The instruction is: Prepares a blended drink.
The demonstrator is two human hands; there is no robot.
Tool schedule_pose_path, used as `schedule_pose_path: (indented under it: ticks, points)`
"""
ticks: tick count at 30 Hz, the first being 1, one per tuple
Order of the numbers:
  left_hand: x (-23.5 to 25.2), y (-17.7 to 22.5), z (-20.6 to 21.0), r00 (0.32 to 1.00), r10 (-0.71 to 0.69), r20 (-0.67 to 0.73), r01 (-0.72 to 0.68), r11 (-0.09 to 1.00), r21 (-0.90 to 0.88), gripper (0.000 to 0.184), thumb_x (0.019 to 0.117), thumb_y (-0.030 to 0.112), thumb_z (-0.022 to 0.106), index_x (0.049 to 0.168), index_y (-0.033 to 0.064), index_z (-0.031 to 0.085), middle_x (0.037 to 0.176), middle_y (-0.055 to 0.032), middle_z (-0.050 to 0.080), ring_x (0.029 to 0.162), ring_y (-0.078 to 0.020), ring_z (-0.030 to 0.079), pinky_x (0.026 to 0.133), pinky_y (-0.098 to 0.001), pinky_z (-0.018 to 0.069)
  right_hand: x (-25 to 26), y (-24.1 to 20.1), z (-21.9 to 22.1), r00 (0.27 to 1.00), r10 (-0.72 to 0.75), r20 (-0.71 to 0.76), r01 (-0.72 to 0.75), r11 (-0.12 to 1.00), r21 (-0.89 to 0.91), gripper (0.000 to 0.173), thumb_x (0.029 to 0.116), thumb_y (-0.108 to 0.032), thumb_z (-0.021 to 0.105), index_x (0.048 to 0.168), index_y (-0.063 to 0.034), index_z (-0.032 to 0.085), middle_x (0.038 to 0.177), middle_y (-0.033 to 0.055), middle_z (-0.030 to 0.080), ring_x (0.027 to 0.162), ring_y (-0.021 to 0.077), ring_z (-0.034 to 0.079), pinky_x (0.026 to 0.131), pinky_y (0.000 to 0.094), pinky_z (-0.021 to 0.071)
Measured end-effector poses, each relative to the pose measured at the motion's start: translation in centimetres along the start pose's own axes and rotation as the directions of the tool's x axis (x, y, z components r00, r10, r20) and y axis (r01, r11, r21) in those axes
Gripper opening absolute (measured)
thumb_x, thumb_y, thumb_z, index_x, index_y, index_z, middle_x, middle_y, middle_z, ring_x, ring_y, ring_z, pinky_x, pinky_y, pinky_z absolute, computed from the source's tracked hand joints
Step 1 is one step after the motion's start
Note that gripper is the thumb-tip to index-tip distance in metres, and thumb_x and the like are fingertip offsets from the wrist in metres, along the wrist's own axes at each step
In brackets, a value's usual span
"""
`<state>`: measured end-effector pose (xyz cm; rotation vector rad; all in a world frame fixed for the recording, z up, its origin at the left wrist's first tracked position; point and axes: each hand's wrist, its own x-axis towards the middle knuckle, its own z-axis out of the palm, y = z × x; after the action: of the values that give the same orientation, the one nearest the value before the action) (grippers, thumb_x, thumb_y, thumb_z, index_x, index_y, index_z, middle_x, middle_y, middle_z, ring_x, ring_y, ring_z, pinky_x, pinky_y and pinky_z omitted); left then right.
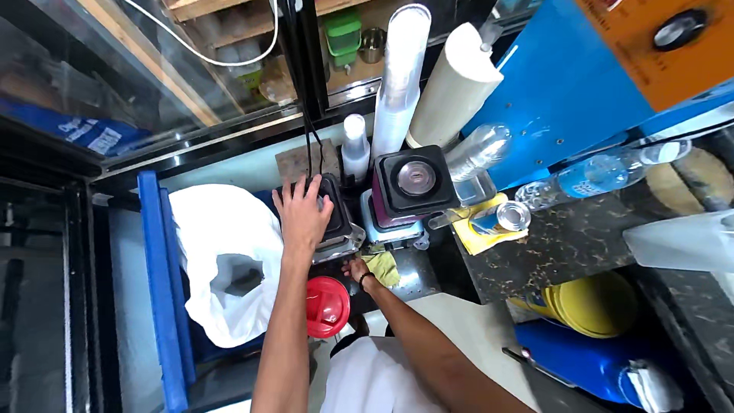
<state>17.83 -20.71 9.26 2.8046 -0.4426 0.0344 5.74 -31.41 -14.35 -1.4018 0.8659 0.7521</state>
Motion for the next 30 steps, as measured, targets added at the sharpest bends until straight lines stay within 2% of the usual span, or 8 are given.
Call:
schedule_pose_path:
  ticks: [3, 5, 8, 13, 19, 21, 25, 30]
  points:
    - [1.0, 0.2, 0.2, 0.999, -0.016, 0.045, 0.012, 0.997, 0.080, 0.051, 0.1032, 0.039, 0.042, 0.151, 0.0245, 0.050, 0.159, -0.0104, 0.044, 0.147, -0.0437, 0.035, 0.117, -0.0711, 0.0173, 0.7, 0.3, 0.2, 0.999, -0.028, -0.032, 0.028, 1.000, 0.008, 0.044, 0.1136, -0.022, 0.023, 0.136, -0.0007, 0.054, 0.112, 0.0140, 0.069, 0.089, 0.0200, 0.067, 0.079, 0.0373, 0.0539]
    - [0.9, 0.7, 0.3, 0.995, -0.051, 0.088, 0.035, 0.984, 0.175, 0.053, 0.1045, 0.040, 0.033, 0.157, 0.0316, 0.042, 0.163, -0.0091, 0.038, 0.150, -0.0443, 0.031, 0.117, -0.0733, 0.0148, 0.2, 0.1, 0.7, 0.997, -0.038, -0.074, 0.036, 0.999, -0.024, 0.043, 0.1136, -0.021, 0.025, 0.132, 0.0016, 0.056, 0.108, 0.0150, 0.068, 0.088, 0.0203, 0.066, 0.080, 0.0374, 0.0541]
    - [0.9, 1.2, 0.0, 0.990, -0.082, 0.114, 0.059, 0.980, 0.191, 0.054, 0.1051, 0.039, 0.030, 0.159, 0.0373, 0.036, 0.165, -0.0071, 0.034, 0.152, -0.0436, 0.027, 0.117, -0.0734, 0.0126, -0.4, -1.1, 1.1, 0.993, -0.004, -0.117, -0.001, 0.999, -0.039, 0.042, 0.1130, -0.020, 0.026, 0.129, 0.0024, 0.058, 0.106, 0.0153, 0.067, 0.090, 0.0203, 0.065, 0.083, 0.0370, 0.0534]
    - [0.9, 0.8, 0.6, 0.993, -0.081, 0.083, 0.065, 0.982, 0.176, 0.054, 0.1046, 0.040, 0.028, 0.158, 0.0398, 0.036, 0.164, -0.0042, 0.037, 0.151, -0.0401, 0.031, 0.117, -0.0718, 0.0142, -0.7, -1.7, 1.2, 0.994, 0.022, -0.110, -0.029, 0.998, -0.058, 0.040, 0.1126, -0.019, 0.028, 0.128, 0.0028, 0.058, 0.105, 0.0145, 0.065, 0.087, 0.0176, 0.064, 0.080, 0.0338, 0.0526]
    - [1.0, 0.8, 0.6, 0.995, -0.065, 0.075, 0.053, 0.987, 0.150, 0.054, 0.1037, 0.040, 0.029, 0.157, 0.0378, 0.039, 0.163, -0.0046, 0.040, 0.150, -0.0412, 0.031, 0.116, -0.0718, 0.0155, -0.5, -1.0, 0.9, 0.994, 0.003, -0.106, 0.002, 0.999, 0.044, 0.036, 0.1132, -0.022, 0.033, 0.122, 0.0022, 0.059, 0.090, 0.0096, 0.061, 0.071, 0.0130, 0.059, 0.067, 0.0288, 0.0514]
    - [1.2, 0.8, 0.6, 0.994, -0.071, 0.078, 0.059, 0.987, 0.149, 0.054, 0.1040, 0.041, 0.029, 0.157, 0.0377, 0.039, 0.163, -0.0031, 0.040, 0.150, -0.0394, 0.032, 0.117, -0.0711, 0.0156, 0.9, 0.4, 0.6, 0.997, -0.019, -0.071, 0.023, 0.998, 0.054, 0.037, 0.1130, -0.024, 0.033, 0.127, 0.0009, 0.057, 0.095, 0.0105, 0.064, 0.073, 0.0138, 0.060, 0.068, 0.0301, 0.0522]
    - [1.2, 0.7, 0.6, 0.994, -0.060, 0.091, 0.046, 0.989, 0.141, 0.054, 0.1037, 0.041, 0.030, 0.157, 0.0355, 0.039, 0.162, -0.0053, 0.040, 0.150, -0.0412, 0.031, 0.116, -0.0726, 0.0156, 0.2, 1.9, 0.1, 0.994, -0.106, 0.004, 0.106, 0.994, -0.006, 0.045, 0.1138, -0.029, 0.028, 0.141, -0.0018, 0.050, 0.119, 0.0176, 0.067, 0.093, 0.0241, 0.066, 0.080, 0.0408, 0.0547]
    - [1.2, 0.7, 0.6, 0.995, -0.040, 0.088, 0.028, 0.990, 0.138, 0.055, 0.1037, 0.042, 0.030, 0.157, 0.0323, 0.039, 0.162, -0.0071, 0.040, 0.150, -0.0422, 0.030, 0.114, -0.0732, 0.0181, -5.8, -1.6, 0.3, 0.998, -0.010, -0.056, 0.010, 1.000, 0.010, 0.045, 0.1133, -0.026, 0.028, 0.140, 0.0022, 0.050, 0.114, 0.0180, 0.067, 0.089, 0.0208, 0.064, 0.082, 0.0383, 0.0521]
